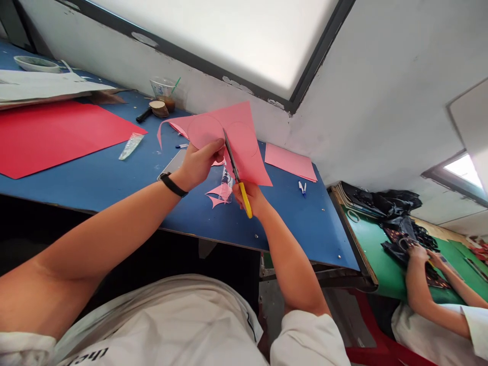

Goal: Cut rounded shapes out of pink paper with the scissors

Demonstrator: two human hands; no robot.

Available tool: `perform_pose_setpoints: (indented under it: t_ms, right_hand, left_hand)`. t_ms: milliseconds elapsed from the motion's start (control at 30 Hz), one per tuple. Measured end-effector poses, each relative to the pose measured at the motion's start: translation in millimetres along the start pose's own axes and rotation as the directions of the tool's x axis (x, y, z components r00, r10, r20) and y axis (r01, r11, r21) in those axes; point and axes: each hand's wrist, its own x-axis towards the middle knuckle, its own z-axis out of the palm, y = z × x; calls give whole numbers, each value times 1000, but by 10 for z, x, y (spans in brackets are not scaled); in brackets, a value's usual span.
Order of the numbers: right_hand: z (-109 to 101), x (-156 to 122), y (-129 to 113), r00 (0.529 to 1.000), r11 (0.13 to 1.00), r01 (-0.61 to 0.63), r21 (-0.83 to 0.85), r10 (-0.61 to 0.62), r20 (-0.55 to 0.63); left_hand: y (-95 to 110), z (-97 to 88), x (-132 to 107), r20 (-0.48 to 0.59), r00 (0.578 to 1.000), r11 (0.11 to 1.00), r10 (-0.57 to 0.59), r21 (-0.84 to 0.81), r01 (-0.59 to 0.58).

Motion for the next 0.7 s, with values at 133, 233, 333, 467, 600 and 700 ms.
perform_pose_setpoints:
  t_ms: [133, 233, 333, 467, 600, 700]
  right_hand:
    - [12, -16, -69, 1000, 1000, 24, 0, -24, -2]
    - [17, -19, -95, 1000, 1000, 1, -11, -1, -17]
    - [18, -28, -124, 1000, 1000, 5, -19, -5, -29]
    - [12, -43, -148, 999, 1000, 21, -19, -21, -32]
    - [3, -35, -113, 999, 999, 34, -33, -34, -14]
    - [-5, -12, -53, 999, 999, 36, -15, -36, -9]
  left_hand:
    - [-22, -10, -21, -12, 1000, 999, 15, 36, -14]
    - [-33, -6, -25, -10, 1000, 999, 12, 38, -11]
    - [-26, 10, -20, -34, 999, 999, -8, 49, 9]
    - [-11, 16, -23, -22, 999, 997, 33, 76, -31]
    - [-5, -1, -28, -12, 998, 993, 60, 106, -58]
    - [-6, -9, -23, 9, 998, 993, 54, 105, -55]
